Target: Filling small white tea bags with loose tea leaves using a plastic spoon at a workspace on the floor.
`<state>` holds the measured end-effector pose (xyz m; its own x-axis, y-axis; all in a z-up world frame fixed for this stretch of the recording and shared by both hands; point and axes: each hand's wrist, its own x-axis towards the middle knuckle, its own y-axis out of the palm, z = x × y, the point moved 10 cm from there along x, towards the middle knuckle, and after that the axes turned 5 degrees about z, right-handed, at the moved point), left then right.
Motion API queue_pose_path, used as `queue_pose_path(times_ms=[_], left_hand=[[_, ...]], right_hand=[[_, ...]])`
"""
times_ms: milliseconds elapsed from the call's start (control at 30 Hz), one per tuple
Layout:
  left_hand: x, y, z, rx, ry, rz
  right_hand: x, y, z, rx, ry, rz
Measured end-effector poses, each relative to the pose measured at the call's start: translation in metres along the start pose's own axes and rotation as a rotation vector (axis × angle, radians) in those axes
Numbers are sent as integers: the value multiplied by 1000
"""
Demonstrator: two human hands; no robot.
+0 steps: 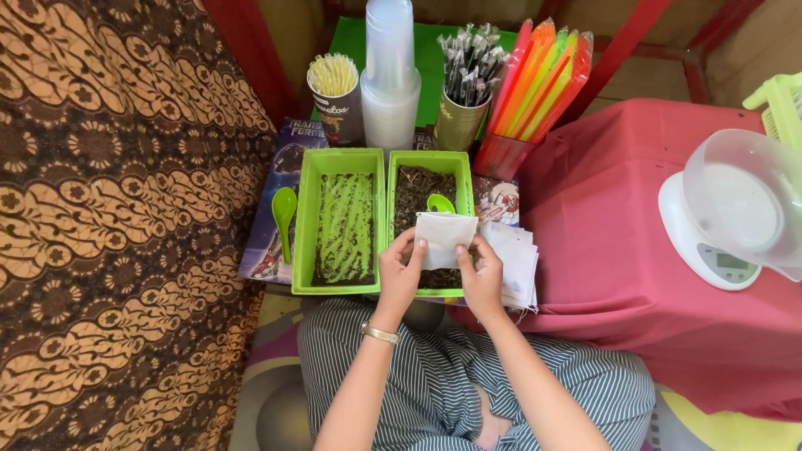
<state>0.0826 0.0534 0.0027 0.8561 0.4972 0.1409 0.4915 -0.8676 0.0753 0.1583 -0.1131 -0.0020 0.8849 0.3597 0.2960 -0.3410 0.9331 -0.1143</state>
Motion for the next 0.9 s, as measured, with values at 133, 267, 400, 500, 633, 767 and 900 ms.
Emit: queue_pose_path(times_ms=[133, 267, 400, 500, 633, 767, 900], left_hand=[[1, -1, 2, 10, -4, 0], [1, -3, 1, -1, -1, -4], [2, -3, 4, 1, 7, -8], [1, -3, 1, 17, 5, -10], [-2, -2, -10, 11, 15, -41], [4, -2, -2, -3, -15, -57], [9, -3, -2, -33, -86, -56]], right_hand=[[0, 0, 0, -46, 4, 4], [1, 2, 12, -43, 7, 5], [2, 3, 15, -58, 16, 19], [1, 2, 3, -58, 11, 26], [2, 4, 1, -46, 13, 36], [6, 4, 3, -6, 17, 48], [9, 0, 7, 86, 15, 60]])
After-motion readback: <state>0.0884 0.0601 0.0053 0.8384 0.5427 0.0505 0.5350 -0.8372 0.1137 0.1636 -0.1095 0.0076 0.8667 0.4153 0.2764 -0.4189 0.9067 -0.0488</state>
